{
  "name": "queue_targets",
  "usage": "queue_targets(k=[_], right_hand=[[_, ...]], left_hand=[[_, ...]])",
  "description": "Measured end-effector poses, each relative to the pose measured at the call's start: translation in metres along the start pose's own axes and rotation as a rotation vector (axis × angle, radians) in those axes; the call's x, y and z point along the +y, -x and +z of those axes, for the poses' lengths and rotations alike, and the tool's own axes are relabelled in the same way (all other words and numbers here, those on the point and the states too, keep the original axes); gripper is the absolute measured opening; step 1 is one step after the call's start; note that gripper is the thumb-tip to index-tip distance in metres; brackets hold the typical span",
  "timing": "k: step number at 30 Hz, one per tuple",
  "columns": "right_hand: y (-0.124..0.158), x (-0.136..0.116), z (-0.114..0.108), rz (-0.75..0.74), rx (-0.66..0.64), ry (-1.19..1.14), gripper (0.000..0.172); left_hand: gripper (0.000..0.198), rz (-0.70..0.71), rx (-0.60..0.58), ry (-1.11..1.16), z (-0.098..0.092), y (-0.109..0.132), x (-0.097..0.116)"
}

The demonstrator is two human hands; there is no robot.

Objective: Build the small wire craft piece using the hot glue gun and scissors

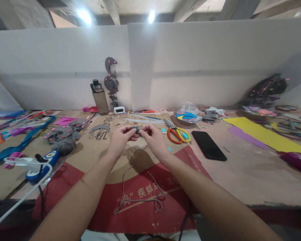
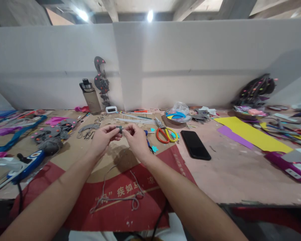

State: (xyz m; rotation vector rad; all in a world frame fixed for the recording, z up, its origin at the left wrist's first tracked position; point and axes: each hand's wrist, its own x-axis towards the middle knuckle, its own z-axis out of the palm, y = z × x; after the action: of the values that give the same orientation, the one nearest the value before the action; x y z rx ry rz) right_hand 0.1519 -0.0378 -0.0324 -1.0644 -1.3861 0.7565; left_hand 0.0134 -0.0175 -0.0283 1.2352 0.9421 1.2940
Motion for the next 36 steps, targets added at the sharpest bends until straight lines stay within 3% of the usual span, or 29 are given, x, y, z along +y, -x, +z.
queue_targets(k=[23, 29, 36], right_hand=[[0.001, 0.002, 0.002, -0.019, 0.081, 0.219, 0.019], [-0.001, 0.007, 0.003, 0.040, 0.042, 0.130, 0.018], [-0.005, 0.018, -0.006, 0.264, 0.012, -0.148, 0.020]], left_hand=[[0.015, 0.052, -0.046, -0.121, 0.004, 0.004, 0.000], [0.013, 0.004, -0.100, -0.024, 0.005, 0.002, -0.006], [0.028, -0.187, -0.212, 0.087, 0.006, 0.003, -0.005]])
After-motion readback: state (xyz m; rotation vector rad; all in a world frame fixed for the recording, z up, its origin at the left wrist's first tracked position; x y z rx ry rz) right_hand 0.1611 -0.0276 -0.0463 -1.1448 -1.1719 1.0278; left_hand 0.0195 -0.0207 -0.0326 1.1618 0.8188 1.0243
